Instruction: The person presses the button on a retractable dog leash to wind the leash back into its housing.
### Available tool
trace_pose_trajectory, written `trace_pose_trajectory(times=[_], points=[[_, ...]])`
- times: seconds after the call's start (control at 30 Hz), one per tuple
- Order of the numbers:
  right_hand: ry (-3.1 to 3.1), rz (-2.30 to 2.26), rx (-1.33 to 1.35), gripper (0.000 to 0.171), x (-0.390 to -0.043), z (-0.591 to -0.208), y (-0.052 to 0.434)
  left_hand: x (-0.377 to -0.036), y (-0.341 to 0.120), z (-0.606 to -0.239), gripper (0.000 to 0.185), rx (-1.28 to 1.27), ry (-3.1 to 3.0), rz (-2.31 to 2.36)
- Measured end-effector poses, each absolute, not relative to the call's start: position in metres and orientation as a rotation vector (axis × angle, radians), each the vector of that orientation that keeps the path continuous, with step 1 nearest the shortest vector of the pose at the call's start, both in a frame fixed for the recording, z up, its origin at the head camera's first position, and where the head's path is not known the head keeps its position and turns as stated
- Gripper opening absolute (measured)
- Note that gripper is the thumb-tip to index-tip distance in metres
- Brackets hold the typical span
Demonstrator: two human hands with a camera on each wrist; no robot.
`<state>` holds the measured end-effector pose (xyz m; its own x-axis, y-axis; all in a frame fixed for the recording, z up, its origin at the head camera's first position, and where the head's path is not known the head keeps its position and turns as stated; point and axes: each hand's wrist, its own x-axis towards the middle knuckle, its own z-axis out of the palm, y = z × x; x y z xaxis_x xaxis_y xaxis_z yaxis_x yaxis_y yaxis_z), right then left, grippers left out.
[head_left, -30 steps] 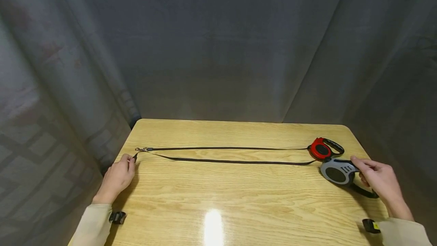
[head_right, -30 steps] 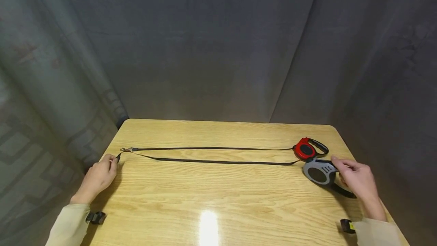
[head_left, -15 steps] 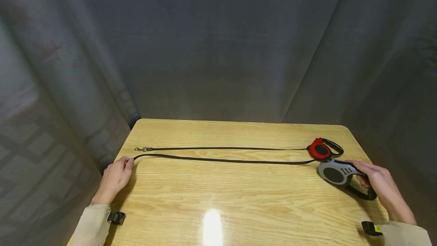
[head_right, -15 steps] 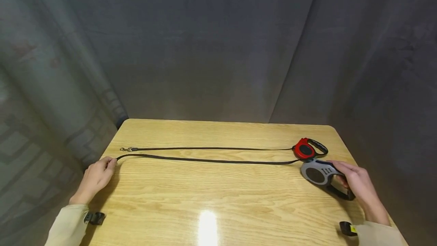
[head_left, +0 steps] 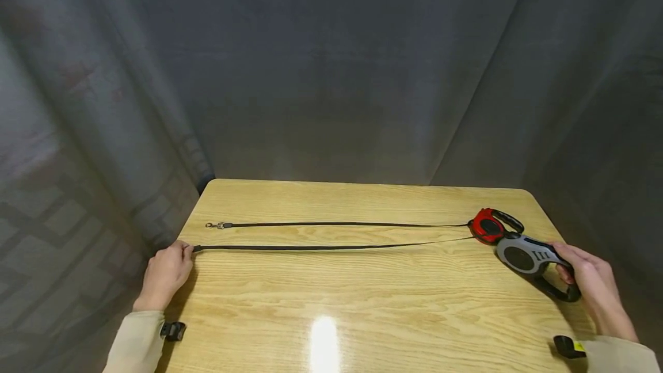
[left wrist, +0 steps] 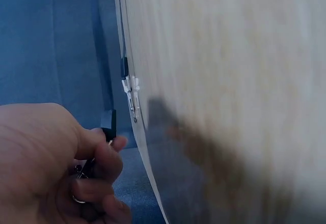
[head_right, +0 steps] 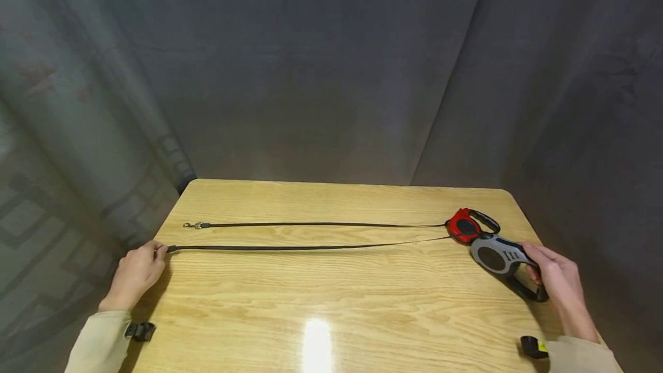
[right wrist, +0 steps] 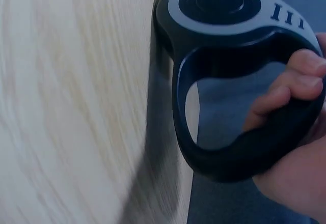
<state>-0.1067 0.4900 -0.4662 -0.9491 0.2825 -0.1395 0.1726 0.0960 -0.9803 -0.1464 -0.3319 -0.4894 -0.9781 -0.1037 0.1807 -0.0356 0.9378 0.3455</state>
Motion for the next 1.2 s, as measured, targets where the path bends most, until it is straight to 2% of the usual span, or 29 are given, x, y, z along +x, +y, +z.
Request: trace_pose_trajectory(times=[0.2, 0.43, 0.6, 0.9, 1.2], points=[[-2.329, 2.021, -0.242, 0.029, -0.105, -0.472, 0.496, -0.149, -0.334, -0.485, 0.031, 0.232, -3.0, -0.512], [-2.268, 2.117, -0.426, 0.03, -0.107, -0.468, 0.495, -0.147, -0.337, -0.485, 0.036, 0.278, -2.98, -0.547], [-2.283, 2.125, -0.537, 0.029, -0.104, -0.464, 0.493, -0.144, -0.338, -0.482, 0.033, 0.27, -2.907, -0.551], [-2.268, 2.081, -0.494, 0.029, -0.105, -0.467, 0.485, -0.15, -0.331, -0.478, 0.025, 0.227, -2.827, -0.516], [-2.064, 2.261, -0.26, 0.039, -0.102, -0.469, 0.492, -0.15, -0.335, -0.479, 0.031, 0.302, -2.859, -0.552]])
